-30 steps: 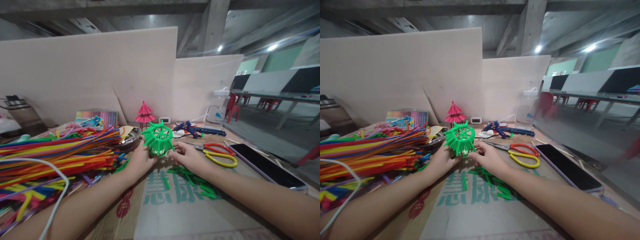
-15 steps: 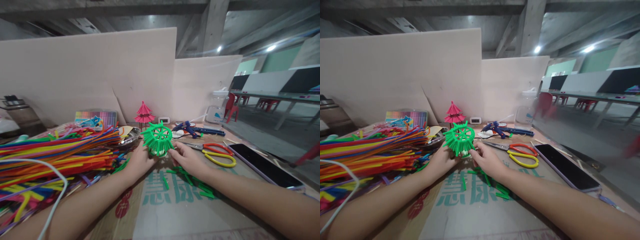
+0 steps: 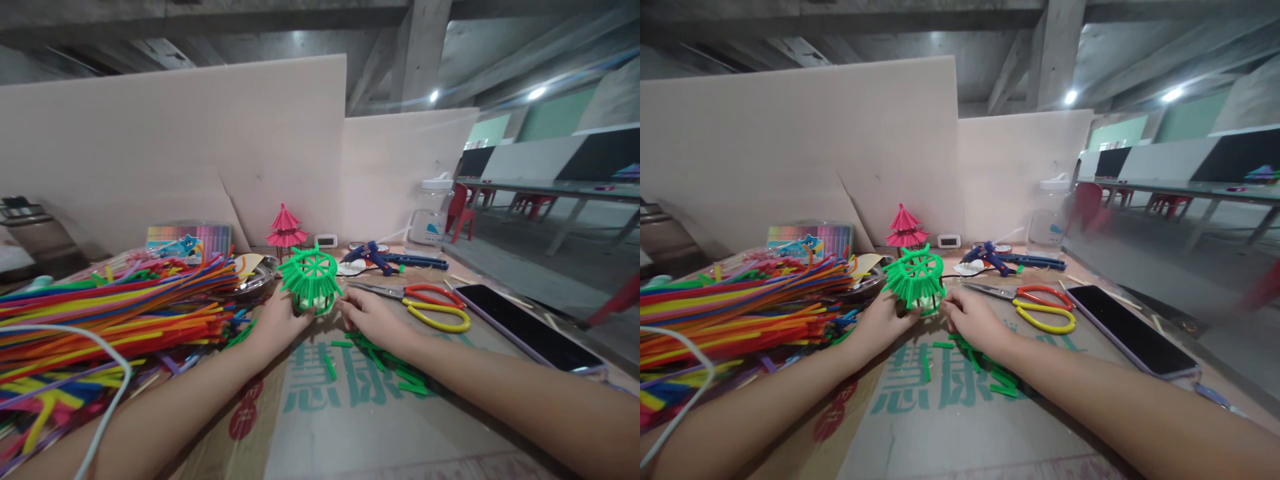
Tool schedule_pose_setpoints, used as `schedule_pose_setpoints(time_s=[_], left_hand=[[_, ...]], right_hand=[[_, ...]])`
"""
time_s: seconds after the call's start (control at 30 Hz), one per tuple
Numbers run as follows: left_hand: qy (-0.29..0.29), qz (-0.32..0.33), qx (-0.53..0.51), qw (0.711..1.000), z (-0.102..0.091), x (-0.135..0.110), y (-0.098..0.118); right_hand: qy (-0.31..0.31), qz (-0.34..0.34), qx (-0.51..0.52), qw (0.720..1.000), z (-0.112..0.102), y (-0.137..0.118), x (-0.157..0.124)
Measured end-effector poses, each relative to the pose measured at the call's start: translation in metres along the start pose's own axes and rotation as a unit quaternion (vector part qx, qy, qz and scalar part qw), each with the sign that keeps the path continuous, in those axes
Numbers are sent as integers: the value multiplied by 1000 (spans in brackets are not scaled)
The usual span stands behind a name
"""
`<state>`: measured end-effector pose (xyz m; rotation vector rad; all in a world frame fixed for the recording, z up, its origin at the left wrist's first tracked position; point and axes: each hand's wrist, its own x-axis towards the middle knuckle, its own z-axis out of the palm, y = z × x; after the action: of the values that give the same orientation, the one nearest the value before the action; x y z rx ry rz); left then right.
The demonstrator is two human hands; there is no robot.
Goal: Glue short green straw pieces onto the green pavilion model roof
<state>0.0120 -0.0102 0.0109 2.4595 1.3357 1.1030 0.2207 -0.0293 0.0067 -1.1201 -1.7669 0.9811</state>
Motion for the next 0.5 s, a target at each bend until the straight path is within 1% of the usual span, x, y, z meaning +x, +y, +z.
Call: schedule_pose_setpoints(time_s=[0.1, 0.27, 0.4, 0.5], left_hand=[[-4, -8, 2, 1000, 0, 1, -2], [-2, 30, -18, 999, 1, 2, -4], [-1, 57, 2, 998, 2, 1, -5], [-1, 62, 15, 998, 2, -1, -5]], right_hand=[[6, -8, 46, 999, -2, -1, -1], [13, -6, 65, 998, -5, -8, -3], [22, -17, 70, 997, -4, -9, -5], [20, -24, 86, 996, -3, -9, -6]])
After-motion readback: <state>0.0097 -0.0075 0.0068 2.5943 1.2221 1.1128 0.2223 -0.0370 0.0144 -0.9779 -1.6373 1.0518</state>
